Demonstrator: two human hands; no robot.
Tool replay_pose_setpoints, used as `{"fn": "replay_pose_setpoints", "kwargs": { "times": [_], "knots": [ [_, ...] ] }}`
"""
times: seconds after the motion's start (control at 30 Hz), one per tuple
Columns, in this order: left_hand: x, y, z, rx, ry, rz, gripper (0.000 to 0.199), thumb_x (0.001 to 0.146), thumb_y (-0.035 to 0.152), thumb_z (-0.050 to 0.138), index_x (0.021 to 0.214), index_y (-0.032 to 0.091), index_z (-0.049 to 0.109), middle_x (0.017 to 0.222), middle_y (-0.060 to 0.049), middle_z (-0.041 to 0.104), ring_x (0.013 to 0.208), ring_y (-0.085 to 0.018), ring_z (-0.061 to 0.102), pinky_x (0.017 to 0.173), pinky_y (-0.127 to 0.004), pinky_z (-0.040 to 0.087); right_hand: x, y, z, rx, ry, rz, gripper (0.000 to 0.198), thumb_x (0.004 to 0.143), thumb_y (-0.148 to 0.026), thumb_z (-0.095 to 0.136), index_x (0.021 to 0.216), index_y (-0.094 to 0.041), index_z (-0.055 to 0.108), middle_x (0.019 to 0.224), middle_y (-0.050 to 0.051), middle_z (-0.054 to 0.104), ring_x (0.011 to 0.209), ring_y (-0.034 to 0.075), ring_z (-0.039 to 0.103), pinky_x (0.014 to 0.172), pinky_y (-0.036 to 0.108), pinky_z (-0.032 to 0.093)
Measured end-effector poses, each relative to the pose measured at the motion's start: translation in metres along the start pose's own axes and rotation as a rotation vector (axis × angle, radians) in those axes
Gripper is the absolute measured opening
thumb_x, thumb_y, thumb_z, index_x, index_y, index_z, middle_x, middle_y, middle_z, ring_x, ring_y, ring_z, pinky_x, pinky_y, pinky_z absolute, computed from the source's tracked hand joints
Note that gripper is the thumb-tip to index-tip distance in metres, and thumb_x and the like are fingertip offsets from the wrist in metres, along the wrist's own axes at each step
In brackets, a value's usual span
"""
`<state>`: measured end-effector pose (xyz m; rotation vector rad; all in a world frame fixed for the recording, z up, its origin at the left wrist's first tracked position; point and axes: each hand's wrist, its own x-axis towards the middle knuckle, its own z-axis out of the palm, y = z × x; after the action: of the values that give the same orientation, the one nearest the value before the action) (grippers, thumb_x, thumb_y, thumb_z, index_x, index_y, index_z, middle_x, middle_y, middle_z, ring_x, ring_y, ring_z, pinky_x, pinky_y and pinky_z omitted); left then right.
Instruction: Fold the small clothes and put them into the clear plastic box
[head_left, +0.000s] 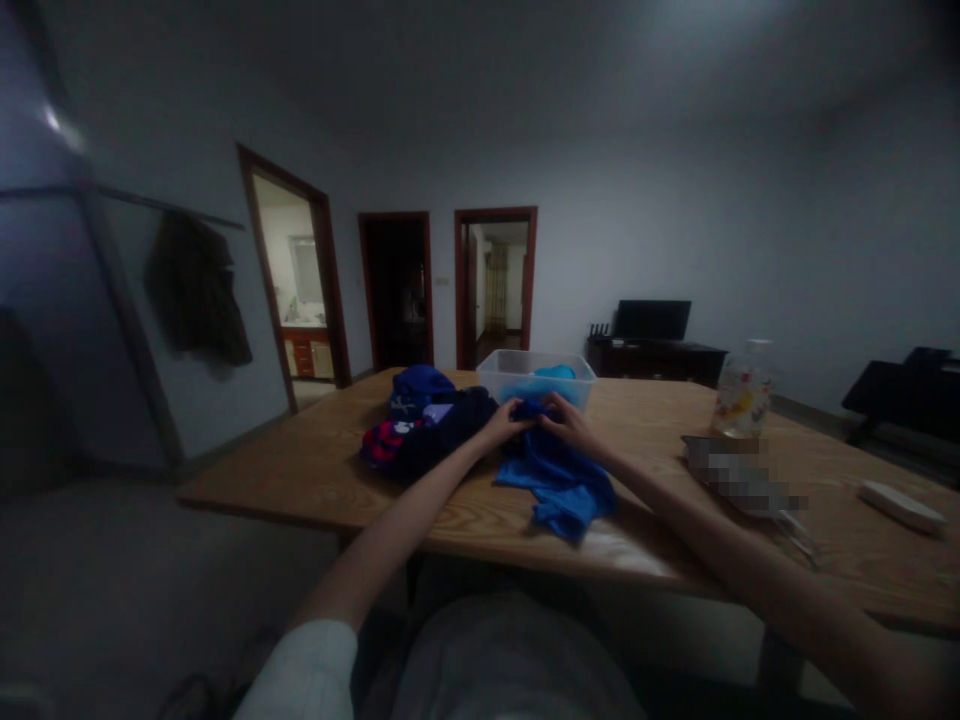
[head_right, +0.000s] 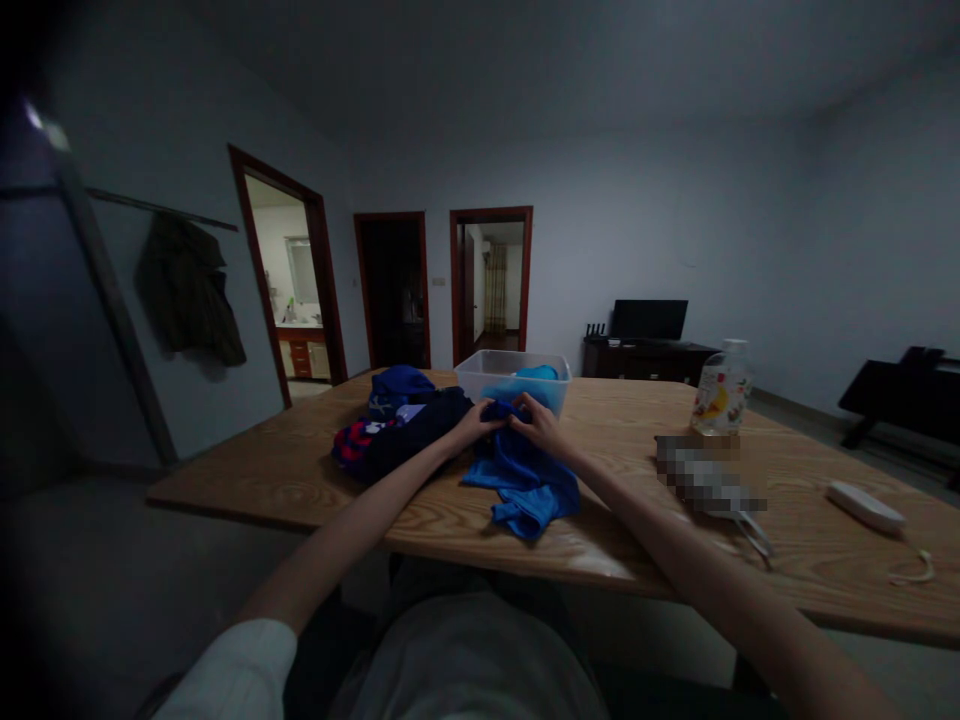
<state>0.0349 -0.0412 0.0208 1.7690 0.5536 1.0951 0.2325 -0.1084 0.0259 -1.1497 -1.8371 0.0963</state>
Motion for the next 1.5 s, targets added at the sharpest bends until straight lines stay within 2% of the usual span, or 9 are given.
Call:
{"fn": "replay_pose_setpoints", "kwargs": {
  "times": [0.13,0.43,0.67,0.77,0.83,1.0,1.1,1.37,1.5],
  "knots": [
    [0.004,-0.004,-0.001,0.036,-0.064,-0.029,0.038,0.072,0.026,0.087,0.103,0.010,0.070,0.094,-0.006,0.071,0.086,-0.019,0.063,0.088,-0.034,0.052,-0.002,-0.013,-0.003,-0.059,0.022,-0.060,0.027,0.088,-0.040,0.060,0.107,-0.021,0.059,0.102,0.007,0.070,0.090,0.023,0.066,0.082,0.035,0.053],
    [-0.005,0.001,-0.003,-0.070,-0.248,-0.181,0.056,0.080,0.051,0.080,0.121,0.014,0.069,0.077,-0.001,0.065,0.062,-0.011,0.052,0.062,-0.026,0.048,-0.007,-0.021,-0.008,-0.217,-0.023,-0.108,0.025,0.091,-0.030,0.058,0.113,-0.019,0.059,0.105,0.009,0.071,0.090,0.024,0.067,0.082,0.033,0.051],
    [-0.005,0.003,-0.004,-0.007,-0.200,-0.176,0.066,0.081,0.063,0.076,0.123,0.013,0.069,0.084,-0.002,0.068,0.061,-0.010,0.053,0.059,-0.024,0.045,-0.010,-0.020,-0.009,-0.413,-0.089,-0.182,0.028,0.090,-0.025,0.057,0.117,-0.017,0.059,0.115,0.013,0.067,0.096,0.027,0.066,0.085,0.036,0.052],
    [-0.004,0.000,-0.007,0.009,-0.182,-0.152,0.069,0.077,0.062,0.081,0.121,0.010,0.071,0.089,-0.005,0.070,0.063,-0.010,0.055,0.060,-0.025,0.046,-0.012,-0.023,-0.009,-0.313,-0.090,-0.191,0.032,0.090,-0.024,0.057,0.122,-0.018,0.056,0.119,0.013,0.067,0.102,0.027,0.066,0.092,0.039,0.052],
    [-0.004,0.000,-0.008,0.005,-0.154,-0.118,0.070,0.075,0.062,0.083,0.121,0.010,0.071,0.095,-0.008,0.072,0.066,-0.011,0.058,0.060,-0.025,0.047,-0.011,-0.023,-0.009,-0.176,-0.095,-0.186,0.034,0.094,-0.032,0.056,0.125,-0.018,0.054,0.123,0.013,0.066,0.110,0.028,0.065,0.098,0.040,0.051],
    [-0.004,0.003,-0.009,-0.004,-0.091,-0.073,0.073,0.073,0.061,0.085,0.123,0.011,0.071,0.102,-0.011,0.074,0.067,-0.013,0.061,0.061,-0.026,0.050,-0.003,-0.011,-0.003,0.013,-0.012,0.023,0.043,0.099,-0.057,0.049,0.119,-0.019,0.059,0.120,0.012,0.067,0.113,0.027,0.063,0.105,0.043,0.050],
    [-0.005,0.006,-0.008,-0.010,-0.076,-0.053,0.070,0.071,0.057,0.088,0.121,0.011,0.072,0.103,-0.012,0.075,0.076,-0.016,0.065,0.070,-0.028,0.053,-0.002,-0.002,0.004,0.043,-0.030,0.111,0.048,0.097,-0.065,0.047,0.111,-0.021,0.063,0.115,0.010,0.069,0.109,0.027,0.063,0.106,0.044,0.049],
    [-0.005,0.007,-0.007,0.089,0.052,0.023,0.060,0.069,0.042,0.092,0.118,0.015,0.072,0.117,-0.013,0.073,0.106,-0.025,0.067,0.098,-0.039,0.053,-0.004,-0.003,0.006,0.267,-0.062,0.329,0.055,0.091,-0.069,0.055,0.121,-0.025,0.070,0.127,0.010,0.069,0.124,0.031,0.060,0.112,0.046,0.047],
    [-0.003,0.006,-0.006,0.151,0.050,0.099,0.053,0.065,0.036,0.094,0.108,0.015,0.072,0.113,-0.011,0.073,0.109,-0.026,0.066,0.101,-0.039,0.051,-0.005,-0.008,0.004,0.239,-0.092,0.386,0.058,0.090,-0.072,0.054,0.115,-0.022,0.072,0.116,0.011,0.071,0.113,0.031,0.064,0.100,0.045,0.055]
  ]
}}
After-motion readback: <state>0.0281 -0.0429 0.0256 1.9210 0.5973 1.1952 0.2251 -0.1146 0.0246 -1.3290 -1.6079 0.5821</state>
